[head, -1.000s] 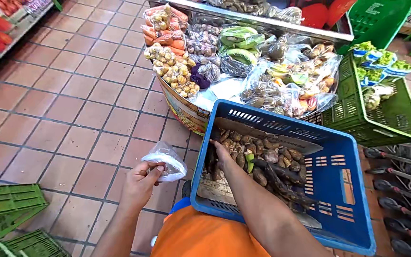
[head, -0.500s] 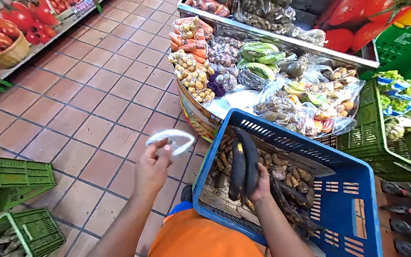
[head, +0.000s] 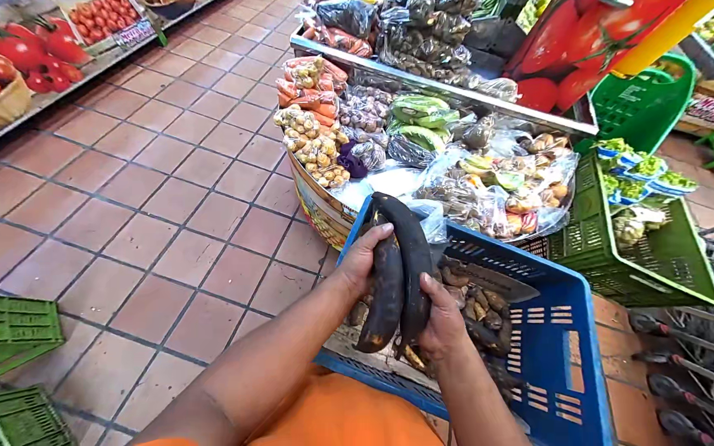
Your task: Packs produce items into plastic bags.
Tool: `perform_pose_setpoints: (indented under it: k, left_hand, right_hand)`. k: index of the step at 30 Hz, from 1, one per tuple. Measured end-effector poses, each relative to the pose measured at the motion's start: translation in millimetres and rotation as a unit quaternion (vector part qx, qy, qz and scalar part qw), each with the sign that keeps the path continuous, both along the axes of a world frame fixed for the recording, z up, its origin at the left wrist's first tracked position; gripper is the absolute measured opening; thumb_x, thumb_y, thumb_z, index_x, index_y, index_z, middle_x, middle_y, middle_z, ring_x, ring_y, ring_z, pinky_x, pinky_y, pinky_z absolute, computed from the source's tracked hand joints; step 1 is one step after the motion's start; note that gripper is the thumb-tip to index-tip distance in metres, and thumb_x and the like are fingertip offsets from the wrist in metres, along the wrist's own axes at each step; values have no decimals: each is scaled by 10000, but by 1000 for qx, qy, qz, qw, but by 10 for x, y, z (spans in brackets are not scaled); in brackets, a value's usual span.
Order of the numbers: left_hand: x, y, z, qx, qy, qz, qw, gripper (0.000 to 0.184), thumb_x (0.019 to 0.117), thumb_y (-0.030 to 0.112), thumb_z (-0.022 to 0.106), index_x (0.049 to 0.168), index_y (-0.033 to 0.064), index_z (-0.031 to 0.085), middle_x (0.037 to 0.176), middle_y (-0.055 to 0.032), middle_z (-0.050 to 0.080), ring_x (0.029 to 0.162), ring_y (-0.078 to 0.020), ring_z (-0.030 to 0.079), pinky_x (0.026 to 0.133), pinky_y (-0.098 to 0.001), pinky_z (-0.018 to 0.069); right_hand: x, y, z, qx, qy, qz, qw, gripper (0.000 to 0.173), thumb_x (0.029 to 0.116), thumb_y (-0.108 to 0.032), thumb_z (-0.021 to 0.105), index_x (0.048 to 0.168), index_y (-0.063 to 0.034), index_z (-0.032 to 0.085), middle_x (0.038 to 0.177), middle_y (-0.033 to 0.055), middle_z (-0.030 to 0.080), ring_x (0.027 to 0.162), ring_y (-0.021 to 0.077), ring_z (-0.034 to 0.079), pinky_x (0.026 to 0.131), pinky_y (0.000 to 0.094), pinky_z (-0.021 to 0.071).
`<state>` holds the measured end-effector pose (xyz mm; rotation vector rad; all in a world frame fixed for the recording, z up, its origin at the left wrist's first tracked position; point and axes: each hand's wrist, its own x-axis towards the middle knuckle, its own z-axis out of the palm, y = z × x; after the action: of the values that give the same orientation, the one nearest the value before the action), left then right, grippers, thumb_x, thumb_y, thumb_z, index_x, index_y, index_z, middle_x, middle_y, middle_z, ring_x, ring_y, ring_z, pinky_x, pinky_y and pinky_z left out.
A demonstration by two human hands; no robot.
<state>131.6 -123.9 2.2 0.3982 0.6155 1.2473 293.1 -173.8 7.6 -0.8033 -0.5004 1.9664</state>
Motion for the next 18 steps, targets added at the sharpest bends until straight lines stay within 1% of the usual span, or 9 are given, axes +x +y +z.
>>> perform_pose_setpoints:
  k: [2,3,6,8,10,13,14,16,18]
  left_hand:
    - [90,22,-20,-32,14,30,999,311,980,311,578,1175,75,632,981,-123,724,889,-203,720,794,-419,615]
    - [117,41,-23,-38,18,41,998,307,980,290,589,1188,69,630,990,-133,725,890,-214,721,792,-426,616]
    - [155,56,8,-43,27,77,996,381,991,235,621,1316,45,557,1059,-190,712,939,-275,722,831,-466,611]
    - [170,80,52,-42,27,107,993,399,995,236,627,1336,43,548,1073,-201,708,946,-284,721,841,-475,609]
    - [166,107,80,-33,27,131,990,407,1001,255,629,1345,51,553,1085,-202,710,959,-287,722,849,-481,608]
    - [169,104,136,-24,33,148,988,414,998,255,629,1349,52,547,1089,-203,707,964,-289,721,846,-481,608]
    - [180,85,159,-23,32,153,987,408,996,251,626,1341,50,546,1083,-203,707,959,-289,721,842,-481,609]
    - [206,52,198,-23,27,157,987,406,989,244,618,1335,44,547,1087,-209,703,962,-294,719,840,-485,607]
    - [226,26,220,-22,28,154,987,411,979,244,613,1331,42,549,1083,-206,706,957,-289,722,834,-481,611]
  right_hand:
    - [49,-32,-58,6,-67,-26,997,735,750,-270,870,1379,-130,518,1099,175,694,933,256,723,787,451,628]
    - [73,-41,-86,21,-87,-37,995,751,747,-191,858,1398,-106,493,1137,196,675,959,277,711,808,465,621]
    - [119,-124,-174,73,-125,-69,987,709,743,-41,816,1397,-46,540,1202,231,662,1021,303,696,864,483,610]
    - [78,-185,-195,102,-152,-105,977,681,756,-50,798,1392,-25,557,1201,245,665,1017,311,702,854,483,617]
    - [8,-254,-216,115,-164,-144,969,733,747,-83,795,1407,-16,483,1190,245,654,1002,307,706,828,466,627]
    - [-29,-303,-312,110,-97,-175,974,759,734,-161,846,1379,-36,465,1144,221,654,958,282,712,803,448,630]
    - [-16,-317,-358,101,-65,-171,978,809,730,-204,874,1413,-60,466,1167,213,659,979,283,713,821,458,629]
    - [24,-344,-445,82,-11,-143,986,950,741,-294,895,1528,-128,390,1249,204,654,1060,290,706,887,486,615]
    - [45,-360,-493,81,25,-134,987,947,739,-282,900,1522,-128,389,1239,213,658,1056,299,708,888,504,612]
